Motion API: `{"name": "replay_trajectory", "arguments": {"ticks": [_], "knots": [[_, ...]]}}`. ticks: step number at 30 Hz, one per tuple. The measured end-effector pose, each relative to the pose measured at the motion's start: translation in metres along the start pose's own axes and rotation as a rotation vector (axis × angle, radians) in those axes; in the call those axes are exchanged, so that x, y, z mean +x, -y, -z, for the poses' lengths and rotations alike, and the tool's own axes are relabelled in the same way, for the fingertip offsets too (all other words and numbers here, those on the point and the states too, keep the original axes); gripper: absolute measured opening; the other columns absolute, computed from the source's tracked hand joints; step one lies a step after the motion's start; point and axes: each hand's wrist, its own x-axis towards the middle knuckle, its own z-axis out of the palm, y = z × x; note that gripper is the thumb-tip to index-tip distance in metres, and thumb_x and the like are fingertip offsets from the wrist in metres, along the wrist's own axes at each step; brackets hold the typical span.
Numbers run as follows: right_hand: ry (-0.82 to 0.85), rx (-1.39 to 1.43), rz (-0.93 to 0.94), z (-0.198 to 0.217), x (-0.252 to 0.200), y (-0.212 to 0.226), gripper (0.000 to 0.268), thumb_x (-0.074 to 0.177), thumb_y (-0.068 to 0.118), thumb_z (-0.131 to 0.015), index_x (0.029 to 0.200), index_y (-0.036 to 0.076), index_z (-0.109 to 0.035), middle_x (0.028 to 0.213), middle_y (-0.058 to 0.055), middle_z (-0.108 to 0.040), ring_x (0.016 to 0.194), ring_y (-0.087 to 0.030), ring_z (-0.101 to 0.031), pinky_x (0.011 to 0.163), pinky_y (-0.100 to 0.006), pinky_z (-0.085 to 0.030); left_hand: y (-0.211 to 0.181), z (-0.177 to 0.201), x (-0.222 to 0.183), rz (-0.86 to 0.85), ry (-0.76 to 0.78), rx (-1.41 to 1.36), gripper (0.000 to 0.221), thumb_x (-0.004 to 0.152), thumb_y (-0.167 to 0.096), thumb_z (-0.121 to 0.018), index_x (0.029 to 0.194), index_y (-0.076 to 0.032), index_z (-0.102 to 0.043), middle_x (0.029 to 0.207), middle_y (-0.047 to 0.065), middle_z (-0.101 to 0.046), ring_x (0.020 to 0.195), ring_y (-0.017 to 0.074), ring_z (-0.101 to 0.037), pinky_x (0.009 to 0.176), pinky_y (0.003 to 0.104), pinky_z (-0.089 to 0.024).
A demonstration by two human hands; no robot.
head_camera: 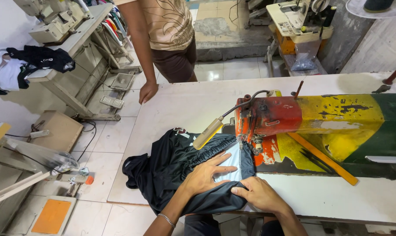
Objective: Using a seam sealing machine to apply a strip to a black garment
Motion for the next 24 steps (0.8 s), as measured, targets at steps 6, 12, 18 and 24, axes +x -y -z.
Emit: {"name": "replay_trajectory", "arguments": {"ticks": [6, 12, 18, 24], "knots": [[-0.009, -0.038, 0.022, -0.003, 0.003, -0.005, 0.058, 0.095, 0.050, -0.071, 0.067, 0.018, -0.032, 0.068, 0.010, -0.035, 0.065, -0.009, -0.041, 0.060, -0.035, -0.034, 0.004, -0.002, 0.000, -0.023, -0.006, 0.000, 0.040, 0.096, -0.041, -0.065, 0.135, -0.034, -0.066, 0.164, 0.004, -0.042, 0.154, 0.0232, -0.034, 0.111, 0.044, -0.044], [-0.021, -0.042, -0.002, -0.005, 0.001, -0.003, 0.056, 0.094, 0.050, -0.070, 0.066, 0.017, -0.035, 0.065, 0.007, -0.039, 0.064, -0.011, -0.043, 0.061, -0.035, -0.036, 0.013, -0.003, 0.002, -0.063, -0.019, 0.017, 0.040, 0.096, -0.043, -0.065, 0.135, -0.034, -0.067, 0.162, 0.007, -0.044, 0.152, 0.0246, -0.038, 0.114, 0.042, -0.041], [-0.032, -0.108, 0.033, -0.004, -0.027, 0.013, 0.055, 0.094, 0.053, -0.070, 0.063, 0.015, -0.044, 0.058, 0.003, -0.048, 0.060, -0.014, -0.047, 0.063, -0.036, -0.040, 0.028, -0.003, 0.003, -0.167, 0.024, 0.034, 0.050, 0.095, -0.052, -0.064, 0.141, -0.033, -0.061, 0.166, 0.012, -0.037, 0.153, 0.0295, -0.035, 0.118, 0.040, -0.036], [-0.044, 0.095, -0.117, -0.007, -0.030, 0.018, 0.046, 0.091, 0.048, -0.067, 0.076, 0.004, -0.071, 0.078, -0.018, -0.075, 0.086, -0.039, -0.074, 0.081, -0.049, -0.055, 0.025, -0.009, 0.017, -0.191, 0.009, 0.121, 0.045, 0.090, -0.047, -0.072, 0.132, -0.028, -0.071, 0.154, 0.019, -0.052, 0.143, 0.0430, -0.046, 0.114, 0.053, -0.045]]}}
